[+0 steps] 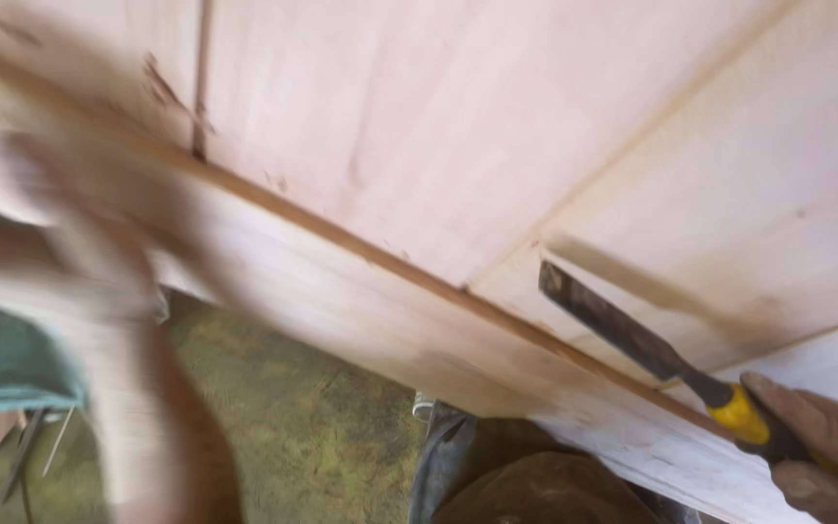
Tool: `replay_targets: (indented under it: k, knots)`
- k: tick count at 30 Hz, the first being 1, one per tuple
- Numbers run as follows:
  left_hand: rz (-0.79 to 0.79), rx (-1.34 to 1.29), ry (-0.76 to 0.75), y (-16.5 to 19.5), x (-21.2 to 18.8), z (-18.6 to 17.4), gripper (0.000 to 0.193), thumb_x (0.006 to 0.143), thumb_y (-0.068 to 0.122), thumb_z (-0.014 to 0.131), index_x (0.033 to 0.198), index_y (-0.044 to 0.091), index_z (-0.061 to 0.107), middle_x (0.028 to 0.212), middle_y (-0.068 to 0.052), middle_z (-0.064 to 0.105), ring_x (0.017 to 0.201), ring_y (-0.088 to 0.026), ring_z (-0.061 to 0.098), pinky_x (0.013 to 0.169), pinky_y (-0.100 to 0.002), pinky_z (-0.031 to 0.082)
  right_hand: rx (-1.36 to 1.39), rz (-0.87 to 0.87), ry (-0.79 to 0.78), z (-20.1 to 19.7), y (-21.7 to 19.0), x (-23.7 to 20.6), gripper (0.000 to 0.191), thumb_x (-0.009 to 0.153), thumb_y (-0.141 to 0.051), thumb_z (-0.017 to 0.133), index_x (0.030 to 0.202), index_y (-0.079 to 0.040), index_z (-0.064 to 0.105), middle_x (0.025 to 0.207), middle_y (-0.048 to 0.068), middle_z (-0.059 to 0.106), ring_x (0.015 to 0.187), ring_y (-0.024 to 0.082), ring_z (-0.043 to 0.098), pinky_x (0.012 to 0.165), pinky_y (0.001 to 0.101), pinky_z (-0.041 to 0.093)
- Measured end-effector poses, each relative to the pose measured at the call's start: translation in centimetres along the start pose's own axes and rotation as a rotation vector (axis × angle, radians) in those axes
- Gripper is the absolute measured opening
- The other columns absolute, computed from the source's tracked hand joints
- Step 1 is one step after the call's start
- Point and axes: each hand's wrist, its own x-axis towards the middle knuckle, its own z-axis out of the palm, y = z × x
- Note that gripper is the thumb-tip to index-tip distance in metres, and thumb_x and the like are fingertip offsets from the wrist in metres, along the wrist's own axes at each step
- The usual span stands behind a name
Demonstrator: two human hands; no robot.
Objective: The person uses a chisel to carve a groove along the edge of a wooden board. They hold the board with one hand and push the chisel along the wood with the other, removing shavings.
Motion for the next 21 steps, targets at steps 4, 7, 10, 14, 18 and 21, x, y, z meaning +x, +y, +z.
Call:
replay_targets:
  k: [4,7,10,14,18,21]
  knots:
    - [-0.063,-0.031,-0.034,16.4,-8.4,3.7,0.039,0.105,0.036,0.06,0.13,0.006,0.056,0.132,-0.019,0.056,0.136,-0.031,0.048,0.118,-0.053,0.043,-0.09,-0.001,-0.148,-0.6,7.0,-5.0,0.066,0.091,-0.034,0.065,0.153,-0.013,0.053,0.109,0.008,0.081,0.085,0.014,0.079,0.076,0.0313,0.065]
    - [-0.267,-0.06,-0.082,29.3,-14.8,5.8,0.069,0.103,0.056,0.056,0.154,0.01,0.043,0.16,-0.009,0.047,0.146,-0.029,0.043,0.121,-0.052,0.034,-0.212,0.24,-0.244,-1.2,9.4,-7.7,0.065,0.085,-0.032,0.069,0.147,-0.019,0.055,0.105,0.006,0.079,0.082,0.016,0.075,0.074,0.0325,0.065]
    - [-0.399,-0.034,-0.122,36.0,-18.7,7.8,0.089,0.103,0.072,0.038,0.164,0.007,0.029,0.169,-0.018,0.027,0.158,-0.038,0.024,0.13,-0.06,0.022,-0.277,0.082,-0.23,-0.5,10.8,-7.3,0.063,0.085,-0.033,0.069,0.145,-0.017,0.058,0.108,0.008,0.08,0.084,0.017,0.08,0.075,0.0329,0.067]
    - [-0.542,0.041,-0.18,38.9,-20.7,9.0,0.102,0.1,0.082,0.024,0.168,0.006,0.022,0.174,-0.023,0.017,0.162,-0.04,0.01,0.135,-0.063,0.011,-0.24,-0.046,-0.182,-0.1,11.0,-6.1,0.063,0.088,-0.037,0.067,0.147,-0.014,0.059,0.109,0.013,0.079,0.088,0.019,0.078,0.073,0.0328,0.067]
    - [-0.59,0.08,-0.225,38.9,-20.6,9.2,0.104,0.099,0.083,0.029,0.168,0.005,0.02,0.173,-0.024,0.016,0.162,-0.043,0.006,0.135,-0.064,0.009,-0.319,-0.002,-0.2,-0.4,10.6,-5.6,0.065,0.085,-0.04,0.068,0.146,-0.019,0.056,0.106,0.009,0.081,0.083,0.015,0.08,0.072,0.0313,0.064]
    - [-0.605,0.112,-0.226,39.0,-20.2,9.5,0.105,0.098,0.083,0.027,0.168,0.006,0.02,0.17,-0.024,0.015,0.163,-0.044,0.005,0.134,-0.064,0.008,-0.266,-0.191,-0.084,-0.6,10.4,-5.0,0.061,0.086,-0.034,0.068,0.143,-0.014,0.062,0.108,0.014,0.079,0.084,0.018,0.082,0.071,0.0318,0.066]
